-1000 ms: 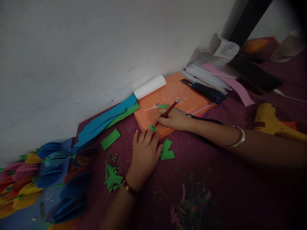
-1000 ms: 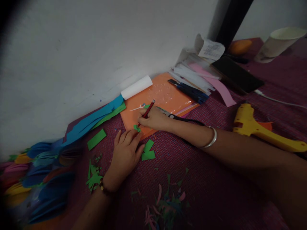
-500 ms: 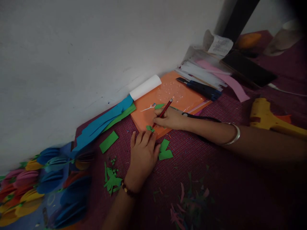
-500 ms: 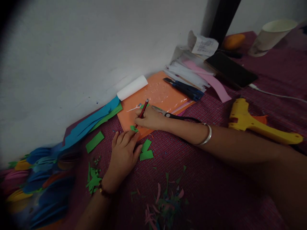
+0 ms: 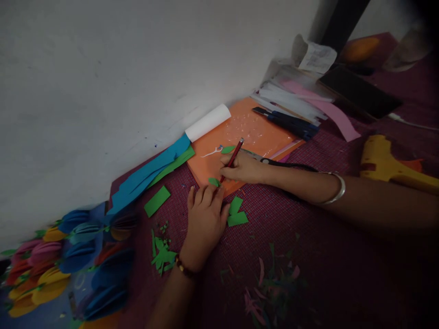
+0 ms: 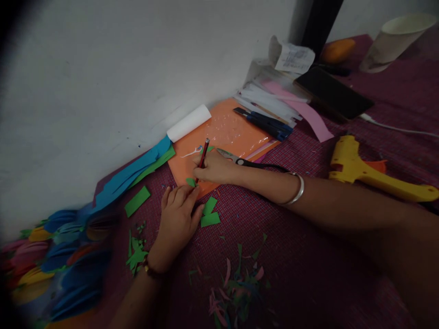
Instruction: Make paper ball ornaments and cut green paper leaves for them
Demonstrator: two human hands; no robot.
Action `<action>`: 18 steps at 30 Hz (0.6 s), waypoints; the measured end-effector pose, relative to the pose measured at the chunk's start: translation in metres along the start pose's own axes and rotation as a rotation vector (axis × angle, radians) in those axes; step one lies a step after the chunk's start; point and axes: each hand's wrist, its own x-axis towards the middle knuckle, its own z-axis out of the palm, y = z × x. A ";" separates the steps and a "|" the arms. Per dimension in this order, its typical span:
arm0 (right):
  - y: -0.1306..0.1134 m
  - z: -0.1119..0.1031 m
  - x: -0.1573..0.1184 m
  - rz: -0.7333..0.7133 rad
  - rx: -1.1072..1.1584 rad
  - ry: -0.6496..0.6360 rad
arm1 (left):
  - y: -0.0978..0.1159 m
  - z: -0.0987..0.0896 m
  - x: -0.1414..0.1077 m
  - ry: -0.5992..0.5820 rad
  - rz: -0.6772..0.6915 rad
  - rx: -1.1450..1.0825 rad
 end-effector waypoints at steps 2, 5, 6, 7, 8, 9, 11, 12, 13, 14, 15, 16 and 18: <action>0.002 0.003 0.000 -0.018 0.029 0.002 | 0.001 0.000 -0.001 0.002 0.000 -0.008; 0.003 0.001 0.002 0.042 0.176 0.013 | -0.001 -0.003 -0.002 0.005 0.001 -0.070; 0.003 -0.001 0.003 0.072 0.274 0.038 | -0.004 -0.006 -0.002 0.010 0.006 -0.126; 0.003 -0.003 0.004 0.101 0.386 0.075 | -0.009 -0.010 -0.001 0.024 0.007 -0.200; 0.003 -0.005 0.006 0.127 0.501 0.119 | -0.014 -0.013 0.001 0.048 0.002 -0.282; 0.003 -0.007 0.007 0.147 0.604 0.165 | -0.020 -0.017 0.005 0.077 -0.008 -0.361; 0.004 -0.010 0.010 0.171 0.756 0.241 | -0.033 -0.023 0.016 0.123 -0.030 -0.449; 0.005 -0.010 0.011 0.176 0.811 0.265 | -0.039 -0.025 0.024 0.111 -0.019 -0.453; 0.005 -0.011 0.011 0.178 0.855 0.277 | -0.044 -0.025 0.031 0.068 0.008 -0.443; 0.005 -0.011 0.011 0.176 0.886 0.281 | -0.047 -0.024 0.039 0.010 0.046 -0.425; 0.005 -0.012 0.011 0.172 0.909 0.277 | -0.049 -0.022 0.046 -0.051 0.086 -0.402; 0.005 -0.012 0.011 0.168 0.925 0.269 | -0.051 -0.019 0.053 -0.107 0.114 -0.389; 0.005 -0.012 0.011 0.160 0.940 0.254 | -0.052 -0.013 0.063 -0.194 0.110 -0.414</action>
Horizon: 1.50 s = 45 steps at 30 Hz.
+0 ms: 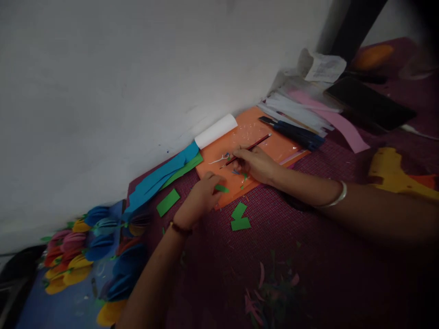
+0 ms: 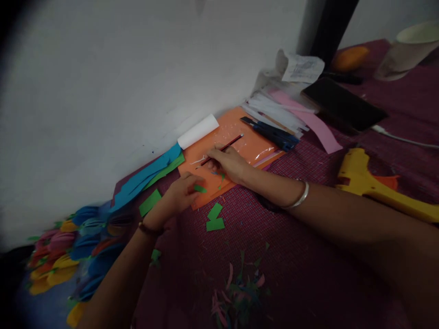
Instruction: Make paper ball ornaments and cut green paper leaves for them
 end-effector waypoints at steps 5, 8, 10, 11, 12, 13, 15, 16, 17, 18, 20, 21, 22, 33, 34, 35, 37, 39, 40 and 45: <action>0.001 0.001 0.000 -0.003 -0.001 0.020 | 0.000 0.002 0.008 -0.057 -0.124 -0.126; 0.001 -0.001 0.002 -0.035 -0.005 0.033 | -0.002 -0.012 -0.004 -0.063 -0.211 -0.301; 0.001 -0.003 0.003 -0.099 0.000 0.052 | -0.009 -0.028 -0.019 -0.100 -0.308 -0.393; 0.000 -0.005 0.004 -0.137 0.006 0.073 | -0.014 -0.038 -0.029 -0.134 -0.364 -0.393; -0.001 -0.007 0.005 -0.168 0.012 0.099 | -0.020 -0.048 -0.040 -0.150 -0.435 -0.391; -0.001 -0.008 0.006 -0.192 0.014 0.126 | -0.025 -0.058 -0.052 -0.155 -0.510 -0.378; -0.002 -0.010 0.007 -0.215 0.007 0.160 | -0.033 -0.074 -0.074 -0.087 -0.634 -0.378; -0.002 -0.011 0.008 -0.224 0.006 0.165 | -0.035 -0.081 -0.083 -0.045 -0.697 -0.387; -0.002 -0.011 0.008 -0.226 0.007 0.158 | -0.036 -0.085 -0.092 -0.004 -0.751 -0.404; -0.002 -0.012 0.009 -0.221 0.012 0.147 | -0.037 -0.088 -0.098 0.026 -0.795 -0.422; -0.002 -0.012 0.008 -0.220 0.030 0.136 | -0.037 -0.087 -0.107 0.046 -0.828 -0.440; -0.003 -0.012 0.008 -0.223 0.032 0.129 | -0.037 -0.085 -0.109 0.035 -0.820 -0.433; -0.003 -0.011 0.006 -0.229 0.027 0.121 | -0.037 -0.082 -0.111 0.018 -0.798 -0.415; -0.013 -0.009 0.005 -0.186 -0.022 0.152 | -0.034 -0.081 -0.084 0.007 -0.573 -0.086; -0.015 -0.010 0.007 -0.180 -0.025 0.168 | -0.030 -0.077 -0.071 0.055 -0.519 -0.081; -0.016 -0.012 0.008 -0.172 -0.032 0.184 | -0.024 -0.072 -0.056 0.088 -0.454 -0.079; -0.016 -0.015 0.011 -0.152 -0.046 0.206 | -0.010 -0.056 -0.024 0.137 -0.304 -0.082; -0.015 -0.017 0.012 -0.143 -0.045 0.207 | 0.003 -0.038 0.004 0.155 -0.162 -0.032; -0.014 -0.017 0.012 -0.152 -0.042 0.201 | 0.008 -0.030 0.017 0.157 -0.101 0.007; -0.014 -0.017 0.012 -0.208 -0.043 0.178 | 0.023 -0.003 0.059 0.135 0.137 0.348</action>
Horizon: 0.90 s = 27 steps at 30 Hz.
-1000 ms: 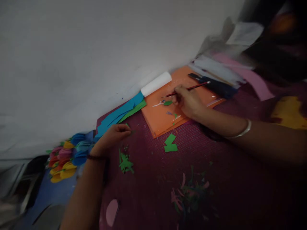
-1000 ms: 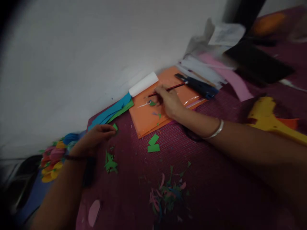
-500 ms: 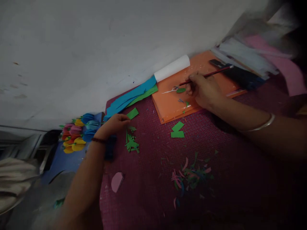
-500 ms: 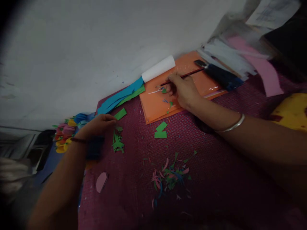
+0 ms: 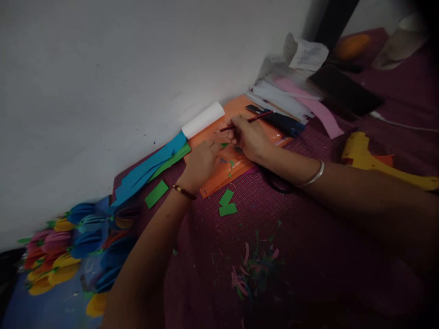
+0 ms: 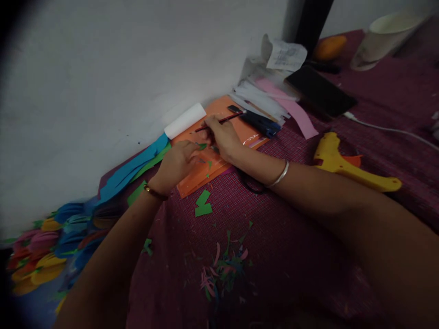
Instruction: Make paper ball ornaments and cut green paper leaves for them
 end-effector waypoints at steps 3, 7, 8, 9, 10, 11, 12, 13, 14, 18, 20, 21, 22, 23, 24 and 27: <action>-0.003 0.001 0.000 0.028 -0.025 0.023 | 0.000 0.010 0.015 -0.023 0.042 0.087; -0.005 0.001 0.001 0.043 0.035 0.013 | -0.005 0.026 0.036 0.034 0.017 0.104; -0.005 0.001 0.001 0.048 0.049 0.010 | -0.007 0.029 0.041 0.046 -0.003 0.107; -0.005 0.001 0.001 0.056 0.057 0.009 | -0.008 0.031 0.044 0.053 -0.025 0.103; -0.005 0.001 0.001 0.057 0.062 0.016 | -0.010 0.031 0.046 0.058 -0.050 0.093; -0.005 0.001 0.001 0.051 0.065 0.025 | -0.011 0.029 0.045 0.065 -0.075 0.079; -0.005 0.002 0.001 0.038 0.070 0.033 | -0.012 0.026 0.041 0.080 -0.094 0.056; -0.005 0.003 0.000 0.026 0.074 0.036 | -0.012 0.021 0.034 0.108 -0.108 0.033; -0.006 0.004 -0.001 0.012 0.080 0.035 | -0.011 0.016 0.022 0.151 -0.109 0.002; -0.007 0.014 -0.013 0.028 0.044 -0.063 | -0.005 -0.001 -0.043 0.397 0.037 -0.089; -0.005 0.021 -0.022 0.091 -0.026 -0.147 | -0.001 0.000 -0.073 0.455 0.051 -0.049; -0.002 0.023 -0.027 0.126 -0.066 -0.187 | 0.000 0.002 -0.084 0.468 0.049 -0.032; 0.000 0.025 -0.031 0.154 -0.108 -0.227 | 0.001 0.004 -0.092 0.464 0.052 -0.014; 0.003 0.027 -0.034 0.167 -0.154 -0.267 | 0.001 0.007 -0.098 0.447 0.055 0.004; 0.007 0.027 -0.037 0.165 -0.206 -0.302 | 0.002 0.010 -0.101 0.420 0.055 0.021; 0.014 0.024 -0.039 0.115 -0.397 -0.377 | 0.002 0.017 -0.101 0.305 0.063 0.075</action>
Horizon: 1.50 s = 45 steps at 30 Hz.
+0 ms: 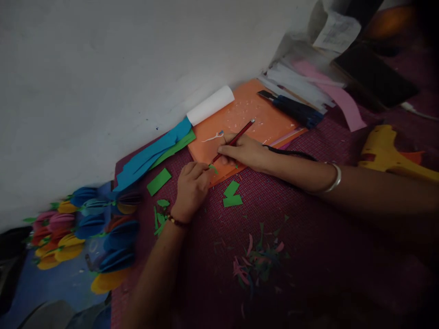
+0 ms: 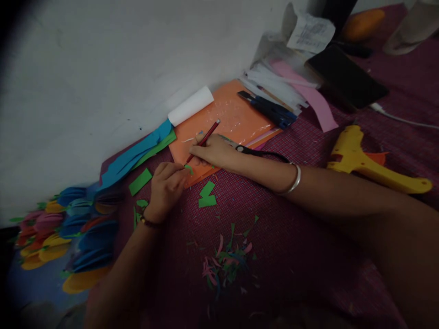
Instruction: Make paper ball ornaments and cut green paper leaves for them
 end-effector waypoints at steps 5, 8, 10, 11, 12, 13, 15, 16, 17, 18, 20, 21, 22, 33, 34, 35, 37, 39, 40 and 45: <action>0.002 -0.004 0.001 -0.032 -0.134 0.023 | 0.002 0.002 0.003 -0.134 0.081 0.097; -0.002 -0.004 0.001 -0.025 -0.098 0.040 | 0.010 -0.001 0.001 -0.225 0.069 0.153; -0.003 -0.004 0.000 -0.019 -0.079 0.033 | 0.020 -0.003 -0.003 -0.281 0.007 0.177; -0.004 -0.004 0.000 -0.018 -0.075 0.030 | 0.026 -0.004 -0.006 -0.300 -0.032 0.183; -0.004 -0.004 0.001 -0.017 -0.075 0.027 | 0.031 -0.004 -0.008 -0.313 -0.075 0.184; -0.004 -0.004 0.001 -0.017 -0.084 0.027 | 0.036 -0.003 -0.011 -0.320 -0.113 0.180; -0.004 -0.005 0.001 -0.021 -0.114 0.037 | 0.044 -0.001 -0.014 -0.312 -0.184 0.163; -0.004 -0.005 0.001 -0.021 -0.130 0.042 | 0.047 0.001 -0.015 -0.298 -0.213 0.150; -0.004 -0.005 0.000 -0.020 -0.143 0.045 | 0.048 0.002 -0.016 -0.284 -0.239 0.137; -0.004 -0.005 0.000 -0.018 -0.152 0.044 | 0.049 0.004 -0.016 -0.272 -0.257 0.124; -0.003 -0.004 0.000 -0.020 -0.156 0.036 | 0.048 0.005 -0.015 -0.261 -0.277 0.106; -0.002 -0.004 0.000 -0.030 -0.157 0.034 | 0.048 0.006 -0.014 -0.262 -0.280 0.100; -0.001 -0.004 0.000 -0.047 -0.162 0.032 | 0.048 0.006 -0.013 -0.263 -0.282 0.097; 0.005 -0.003 0.001 -0.155 -0.320 0.023 | 0.049 0.007 -0.014 -0.237 -0.258 0.125; 0.005 -0.002 0.001 -0.148 -0.323 0.022 | 0.049 0.007 -0.015 -0.236 -0.253 0.123; 0.005 -0.002 0.001 -0.142 -0.327 0.021 | 0.048 0.007 -0.015 -0.235 -0.248 0.118; 0.004 -0.002 0.001 -0.136 -0.330 0.020 | 0.047 0.006 -0.014 -0.229 -0.250 0.108; 0.003 -0.001 0.001 -0.132 -0.321 0.027 | 0.045 0.004 -0.013 -0.220 -0.265 0.098; 0.002 -0.001 0.001 -0.128 -0.310 0.034 | 0.044 0.003 -0.013 -0.218 -0.276 0.092; 0.002 -0.001 0.003 -0.123 -0.270 0.090 | 0.040 0.001 -0.009 -0.217 -0.339 0.047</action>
